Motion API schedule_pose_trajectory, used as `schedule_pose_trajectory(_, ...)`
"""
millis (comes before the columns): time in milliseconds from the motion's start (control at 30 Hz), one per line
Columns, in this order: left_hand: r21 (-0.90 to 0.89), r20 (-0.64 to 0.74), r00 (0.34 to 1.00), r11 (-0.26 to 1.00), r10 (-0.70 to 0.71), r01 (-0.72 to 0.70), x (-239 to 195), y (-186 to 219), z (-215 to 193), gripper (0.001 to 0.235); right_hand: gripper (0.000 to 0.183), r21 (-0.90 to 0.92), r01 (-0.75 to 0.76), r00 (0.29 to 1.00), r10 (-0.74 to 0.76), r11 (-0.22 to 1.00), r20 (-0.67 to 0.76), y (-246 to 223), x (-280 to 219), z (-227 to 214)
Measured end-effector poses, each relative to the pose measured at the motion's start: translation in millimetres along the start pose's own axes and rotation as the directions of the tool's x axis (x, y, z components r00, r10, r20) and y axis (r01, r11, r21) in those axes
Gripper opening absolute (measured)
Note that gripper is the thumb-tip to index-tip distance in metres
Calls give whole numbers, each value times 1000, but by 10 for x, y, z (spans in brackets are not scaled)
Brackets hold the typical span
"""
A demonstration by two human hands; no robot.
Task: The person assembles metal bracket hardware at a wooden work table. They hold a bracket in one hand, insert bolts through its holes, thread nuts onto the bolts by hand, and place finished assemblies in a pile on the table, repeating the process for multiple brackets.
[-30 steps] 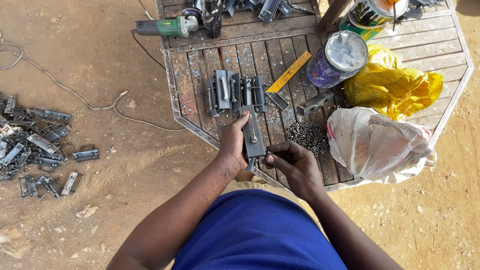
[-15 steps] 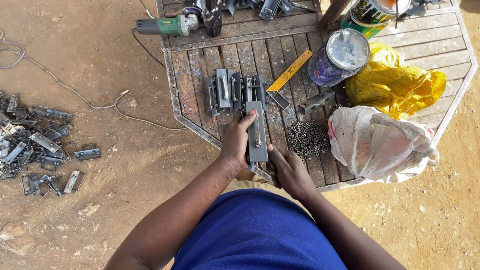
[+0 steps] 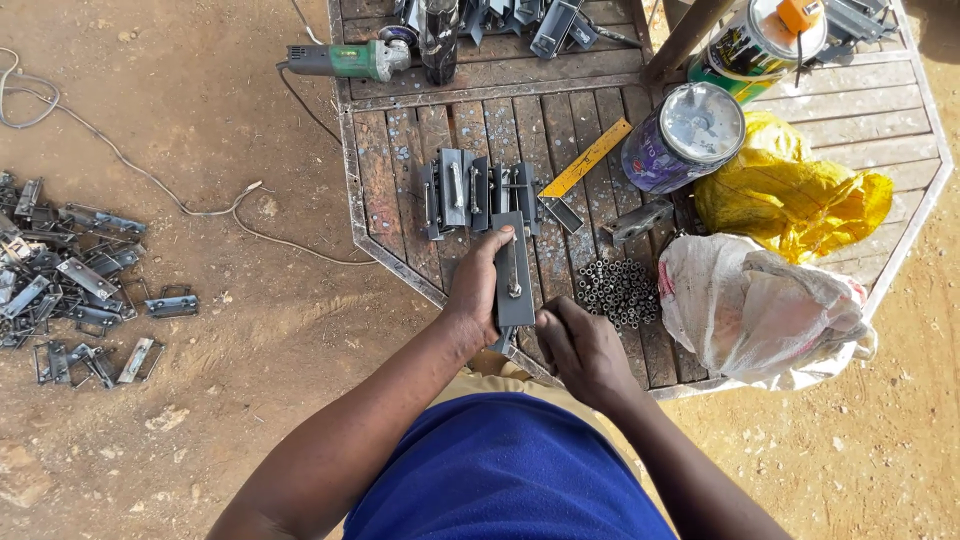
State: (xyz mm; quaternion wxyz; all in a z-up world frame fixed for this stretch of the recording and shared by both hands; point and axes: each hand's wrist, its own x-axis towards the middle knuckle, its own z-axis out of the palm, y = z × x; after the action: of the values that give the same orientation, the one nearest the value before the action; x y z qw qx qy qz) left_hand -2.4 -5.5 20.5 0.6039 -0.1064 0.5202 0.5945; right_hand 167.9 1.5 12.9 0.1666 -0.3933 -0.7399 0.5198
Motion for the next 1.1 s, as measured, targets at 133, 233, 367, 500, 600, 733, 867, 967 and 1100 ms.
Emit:
schedule_pose_trajectory(133,13,10,1000,1000,27,-27,127,7,-37,34,59,529,-403,912,373,747,169,-273,86,38)
schedule_pose_trajectory(233,-3,-8,1000,1000,11,-11,112,-7,-60,32,66,108,-272,962,272,956,14,-216,34,9)
schedule_pose_trajectory(367,-21,0,1000,1000,-1,1,248,-87,-153,30,25,-79,-36,999,34,996,-29,-76,-7,39)
schedule_pose_trajectory(500,-33,54,998,999,-38,40,467,-321,-201,30,48,616,-477,862,472,627,186,-101,5,211)
schedule_pose_trajectory(600,-46,63,998,998,-28,31,486,-341,-250,32,50,405,-307,948,314,861,52,-151,-12,189)
schedule_pose_trajectory(733,-84,9,1000,996,17,-16,461,-300,-245,28,24,64,-147,988,150,987,-45,-143,-78,150)
schedule_pose_trajectory(867,-64,114,992,996,-51,59,544,-360,-335,30,36,248,-439,898,433,864,82,-114,-6,185)
schedule_pose_trajectory(967,-73,115,993,997,-29,37,498,-322,-307,29,45,452,-456,887,434,767,157,-49,14,214)
schedule_pose_trajectory(1100,-82,109,994,997,2,7,393,-228,-288,26,25,-128,-214,977,215,968,-3,-125,-65,170)
